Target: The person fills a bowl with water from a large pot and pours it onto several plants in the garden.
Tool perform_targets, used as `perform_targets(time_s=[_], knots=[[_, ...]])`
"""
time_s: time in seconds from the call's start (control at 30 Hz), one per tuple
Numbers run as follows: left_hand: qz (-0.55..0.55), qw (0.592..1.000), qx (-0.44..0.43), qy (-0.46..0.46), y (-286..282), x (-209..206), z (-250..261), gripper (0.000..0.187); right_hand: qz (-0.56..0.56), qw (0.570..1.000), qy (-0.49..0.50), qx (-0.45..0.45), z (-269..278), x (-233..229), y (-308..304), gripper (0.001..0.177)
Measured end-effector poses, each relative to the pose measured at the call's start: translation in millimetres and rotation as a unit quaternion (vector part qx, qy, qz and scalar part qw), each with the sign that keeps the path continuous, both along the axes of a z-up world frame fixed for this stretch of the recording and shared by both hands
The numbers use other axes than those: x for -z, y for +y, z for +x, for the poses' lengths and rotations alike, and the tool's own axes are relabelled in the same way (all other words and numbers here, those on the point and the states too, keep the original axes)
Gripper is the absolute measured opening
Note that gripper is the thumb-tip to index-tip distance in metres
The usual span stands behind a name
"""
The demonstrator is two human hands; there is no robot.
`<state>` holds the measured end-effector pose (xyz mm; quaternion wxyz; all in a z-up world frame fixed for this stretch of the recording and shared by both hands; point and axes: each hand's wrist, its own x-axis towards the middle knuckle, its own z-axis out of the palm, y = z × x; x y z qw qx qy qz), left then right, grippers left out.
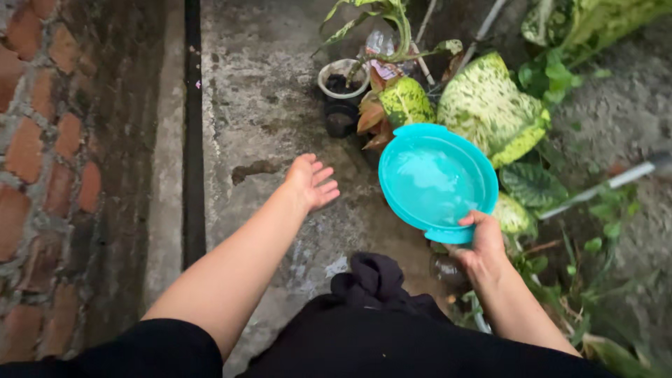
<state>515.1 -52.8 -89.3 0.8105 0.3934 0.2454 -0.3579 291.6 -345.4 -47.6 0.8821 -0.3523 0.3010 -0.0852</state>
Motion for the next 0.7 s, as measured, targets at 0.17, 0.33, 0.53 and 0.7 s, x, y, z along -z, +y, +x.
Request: perform_targets(time_s=[0.17,0.33,0.53,0.7], knots=[[-0.024,0.999,-0.02,0.005,-18.2,-3.1,71.3,0.062,-0.018,0.999,0.032,-0.014,103.5,-25.7,-14.0,0.08],[-0.005,0.999,-0.032,0.028,-14.5,-1.3,156.7,0.056,0.017,0.999,0.031,-0.032,201.4,-37.9,-8.3,0.079],[0.008,1.0,-0.012,0.026,-15.2,11.1,299.0,0.051,0.051,0.999,0.001,-0.012,310.6,-18.5,-0.6,0.078],[0.04,0.998,0.036,0.026,-24.8,7.0,402.4,0.048,0.051,0.997,0.021,0.044,373.7,-10.7,1.5,0.076]])
